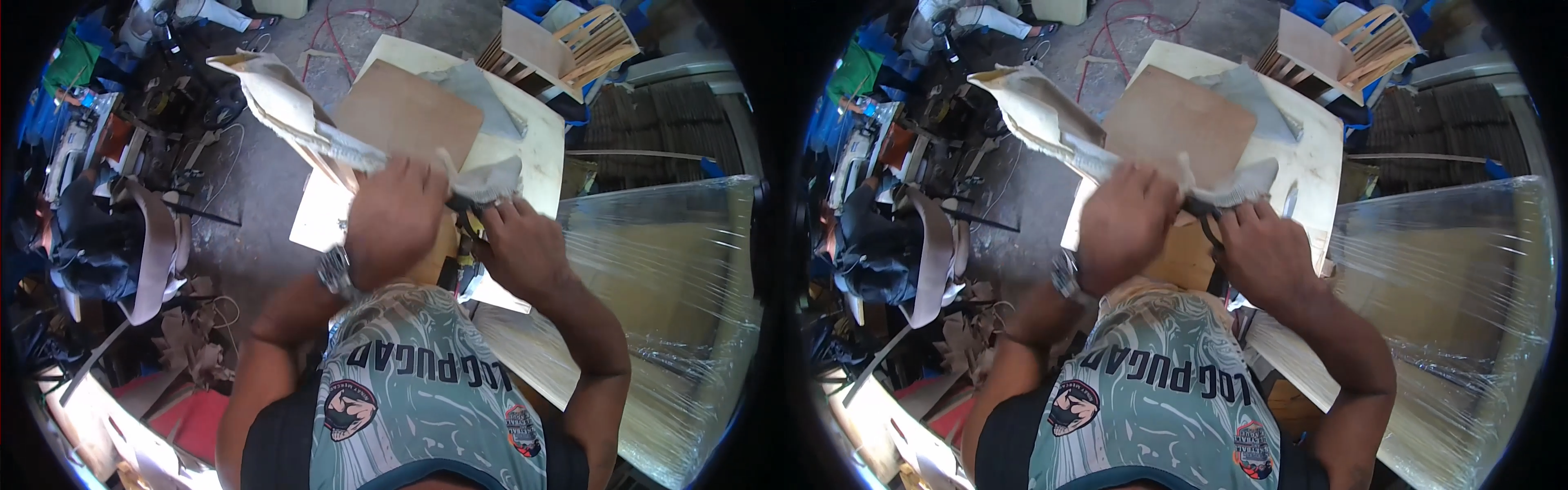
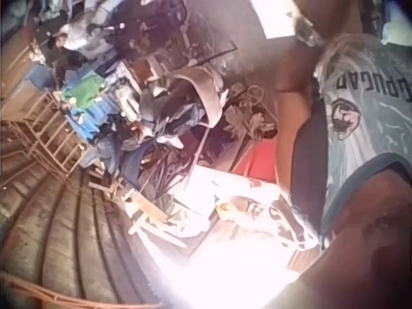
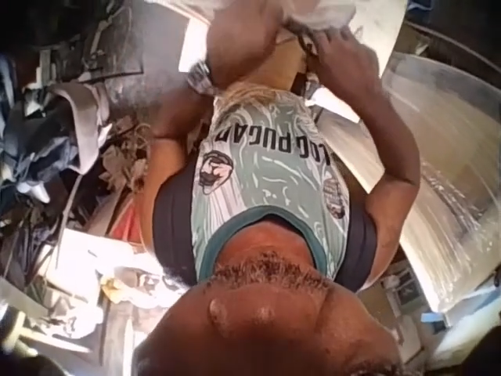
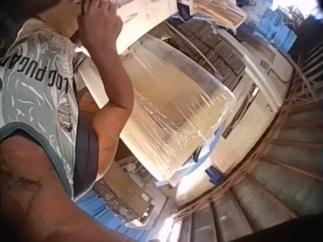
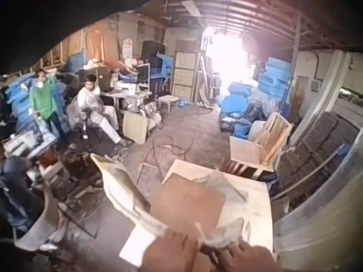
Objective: Attaching and trimming fabric on a wooden furniture frame using a staple gun and scissors.
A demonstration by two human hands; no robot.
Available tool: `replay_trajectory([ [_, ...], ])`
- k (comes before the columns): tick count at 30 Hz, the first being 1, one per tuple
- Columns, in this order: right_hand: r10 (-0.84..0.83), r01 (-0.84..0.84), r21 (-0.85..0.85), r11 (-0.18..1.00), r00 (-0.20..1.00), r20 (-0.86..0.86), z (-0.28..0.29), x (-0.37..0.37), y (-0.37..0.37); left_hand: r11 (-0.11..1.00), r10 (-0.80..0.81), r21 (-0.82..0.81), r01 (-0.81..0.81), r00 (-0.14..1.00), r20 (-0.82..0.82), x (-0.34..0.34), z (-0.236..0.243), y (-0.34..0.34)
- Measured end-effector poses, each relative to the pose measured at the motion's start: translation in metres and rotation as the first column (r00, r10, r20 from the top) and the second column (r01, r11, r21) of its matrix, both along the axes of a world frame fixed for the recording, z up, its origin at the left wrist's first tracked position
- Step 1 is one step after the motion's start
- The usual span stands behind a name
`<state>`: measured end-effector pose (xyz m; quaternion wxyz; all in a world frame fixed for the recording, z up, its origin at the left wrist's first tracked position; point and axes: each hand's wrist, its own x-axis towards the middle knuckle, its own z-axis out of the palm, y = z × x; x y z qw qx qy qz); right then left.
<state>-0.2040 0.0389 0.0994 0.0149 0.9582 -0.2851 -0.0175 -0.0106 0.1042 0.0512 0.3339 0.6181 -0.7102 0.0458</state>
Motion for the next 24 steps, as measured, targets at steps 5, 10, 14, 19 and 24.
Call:
replay_trajectory([
  [5, -0.049, 0.05, 0.007, 0.999, 0.995, -0.088, 0.006, 0.01, 0.017, 0.99, 0.016, -0.13, -0.057, 0.955, -0.297, 0.0, -0.026, 0.02],
  [10, -0.187, 0.185, -0.029, 0.982, 0.979, -0.083, -0.001, 0.02, 0.02, 0.981, -0.167, -0.162, 0.107, 0.895, -0.414, 0.018, -0.027, 0.016],
  [14, -0.225, 0.233, 0.03, 0.972, 0.959, -0.172, 0.011, 0.039, 0.024, 0.976, -0.209, -0.161, 0.147, 0.842, -0.497, 0.022, -0.03, 0.015],
  [19, -0.233, 0.246, 0.049, 0.968, 0.955, -0.183, 0.019, 0.054, 0.032, 0.966, -0.249, -0.189, 0.174, 0.815, -0.523, 0.022, -0.035, 0.014],
  [24, -0.182, 0.197, 0.14, 0.97, 0.976, -0.116, 0.017, 0.043, 0.024, 0.964, -0.251, -0.197, 0.177, 0.845, -0.473, 0.025, -0.029, 0.015],
])
